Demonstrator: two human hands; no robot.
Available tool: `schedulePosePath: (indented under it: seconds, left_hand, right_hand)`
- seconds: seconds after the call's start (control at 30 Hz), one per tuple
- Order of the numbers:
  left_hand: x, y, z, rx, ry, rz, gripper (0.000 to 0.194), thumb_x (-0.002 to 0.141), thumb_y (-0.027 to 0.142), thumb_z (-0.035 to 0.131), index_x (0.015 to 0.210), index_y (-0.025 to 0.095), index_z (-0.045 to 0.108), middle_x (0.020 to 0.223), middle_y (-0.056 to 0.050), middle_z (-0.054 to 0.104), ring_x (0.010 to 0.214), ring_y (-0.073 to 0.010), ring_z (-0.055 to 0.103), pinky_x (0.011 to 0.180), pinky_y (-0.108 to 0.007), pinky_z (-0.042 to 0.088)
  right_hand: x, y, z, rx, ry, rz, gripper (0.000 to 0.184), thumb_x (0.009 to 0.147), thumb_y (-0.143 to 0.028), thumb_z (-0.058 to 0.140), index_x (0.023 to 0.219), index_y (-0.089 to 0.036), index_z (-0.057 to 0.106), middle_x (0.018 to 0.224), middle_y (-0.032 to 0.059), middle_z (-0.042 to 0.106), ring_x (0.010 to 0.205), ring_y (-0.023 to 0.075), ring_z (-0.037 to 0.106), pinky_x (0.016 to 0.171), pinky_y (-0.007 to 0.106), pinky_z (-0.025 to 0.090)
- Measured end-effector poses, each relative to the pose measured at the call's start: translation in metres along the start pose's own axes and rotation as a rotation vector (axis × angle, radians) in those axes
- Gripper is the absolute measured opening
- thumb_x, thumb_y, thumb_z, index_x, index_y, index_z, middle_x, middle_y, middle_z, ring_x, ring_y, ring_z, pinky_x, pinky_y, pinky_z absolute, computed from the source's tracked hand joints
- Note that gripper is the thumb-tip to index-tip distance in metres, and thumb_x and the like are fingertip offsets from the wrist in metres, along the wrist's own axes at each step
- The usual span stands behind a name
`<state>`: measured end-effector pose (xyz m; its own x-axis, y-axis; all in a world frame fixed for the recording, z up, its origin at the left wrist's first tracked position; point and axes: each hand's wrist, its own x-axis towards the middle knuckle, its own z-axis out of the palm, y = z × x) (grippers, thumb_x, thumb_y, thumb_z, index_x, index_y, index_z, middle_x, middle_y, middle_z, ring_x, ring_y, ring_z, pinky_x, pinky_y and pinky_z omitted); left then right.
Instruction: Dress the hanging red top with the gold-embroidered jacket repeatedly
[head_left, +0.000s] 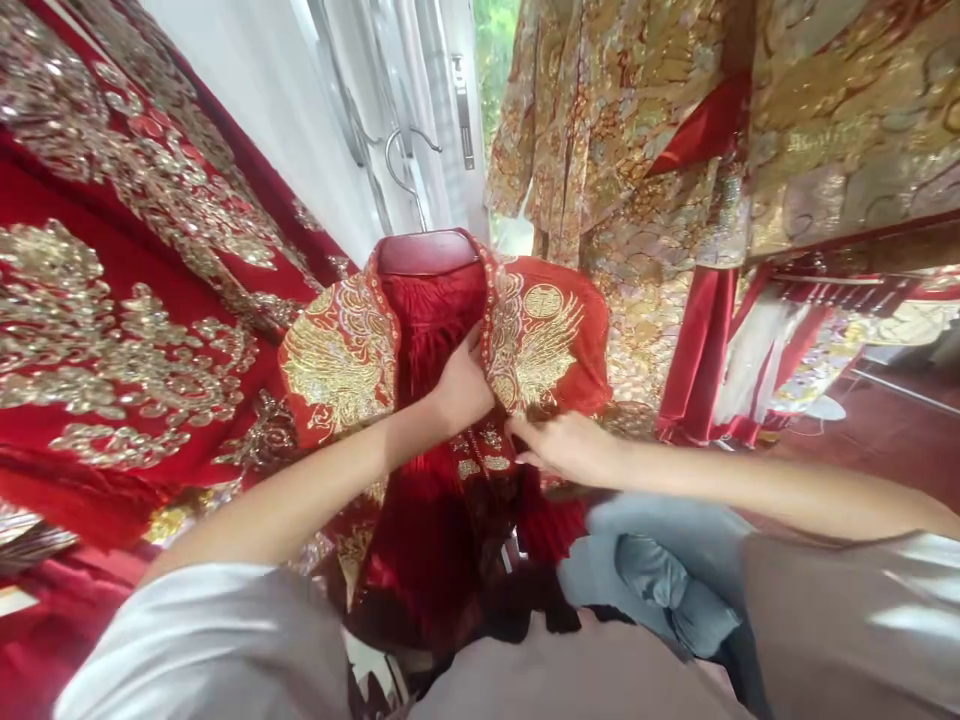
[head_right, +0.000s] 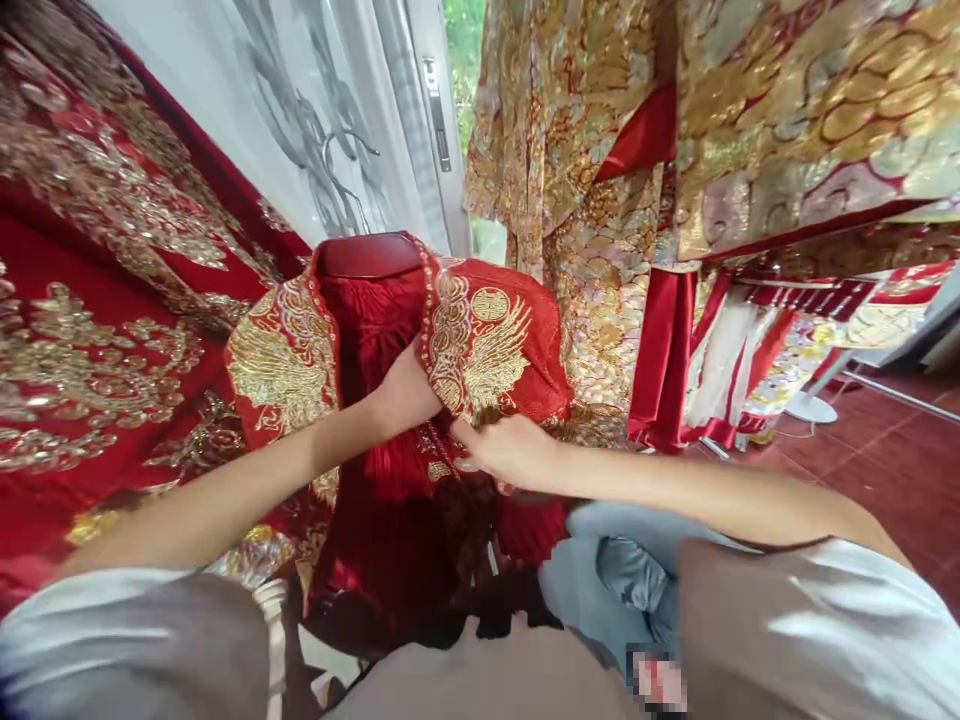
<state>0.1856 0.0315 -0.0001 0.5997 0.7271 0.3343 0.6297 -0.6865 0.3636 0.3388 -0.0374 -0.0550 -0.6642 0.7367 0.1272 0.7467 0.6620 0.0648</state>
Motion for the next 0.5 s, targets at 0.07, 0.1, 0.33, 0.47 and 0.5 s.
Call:
schedulePosePath:
  seconds: [0.07, 0.1, 0.33, 0.47, 0.5]
  left_hand:
    - [-0.023, -0.001, -0.031, 0.146, 0.02, 0.021, 0.036, 0.088, 0.028, 0.036, 0.087, 0.017, 0.071, 0.089, -0.008, 0.066, 0.086, -0.0215, 0.058, 0.096, -0.041, 0.044]
    - [-0.03, -0.003, -0.051, 0.24, 0.085, 0.021, 0.034, 0.086, 0.029, 0.038, 0.086, 0.02, 0.071, 0.086, -0.007, 0.067, 0.084, -0.0225, 0.057, 0.095, -0.041, 0.043]
    - [-0.012, -0.069, -0.149, 0.219, 0.259, -0.148, 0.041, 0.086, 0.041, 0.043, 0.1, 0.006, 0.06, 0.089, -0.008, 0.061, 0.085, -0.0189, 0.052, 0.086, -0.038, 0.043]
    - [-0.006, -0.086, -0.137, 0.098, 0.215, -0.162, 0.036, 0.09, 0.039, 0.043, 0.063, 0.014, 0.047, 0.058, 0.003, 0.038, 0.064, -0.0113, 0.045, 0.072, -0.027, 0.044]
    - [-0.006, -0.082, -0.134, 0.135, 0.265, -0.172, 0.038, 0.09, 0.037, 0.045, 0.058, 0.016, 0.041, 0.055, 0.004, 0.03, 0.061, -0.0096, 0.042, 0.073, -0.026, 0.043]
  right_hand:
    - [0.009, 0.023, -0.027, 0.1, 0.111, 0.07, 0.04, 0.091, -0.042, 0.044, 0.12, -0.017, 0.056, 0.068, 0.0066, 0.065, 0.058, 0.0202, 0.061, 0.052, 0.031, 0.042]
    - [0.015, 0.036, -0.045, 0.119, 0.223, 0.112, 0.043, 0.092, -0.046, 0.042, 0.121, -0.018, 0.056, 0.073, 0.0074, 0.067, 0.063, 0.0207, 0.063, 0.057, 0.032, 0.045]
    - [0.096, 0.123, -0.104, 0.161, 0.644, -0.128, 0.051, 0.083, -0.047, 0.056, 0.121, -0.013, 0.054, 0.113, 0.0128, 0.061, 0.105, 0.027, 0.056, 0.09, 0.042, 0.044]
    - [0.134, 0.139, -0.089, 0.282, 0.592, -0.179, 0.04, 0.092, -0.049, 0.043, 0.083, -0.014, 0.058, 0.074, 0.0037, 0.06, 0.077, 0.017, 0.056, 0.085, 0.037, 0.045]
    - [0.138, 0.14, -0.086, 0.305, 0.624, -0.162, 0.043, 0.093, -0.049, 0.04, 0.074, -0.015, 0.055, 0.067, 0.0016, 0.055, 0.072, 0.0156, 0.054, 0.085, 0.036, 0.045]
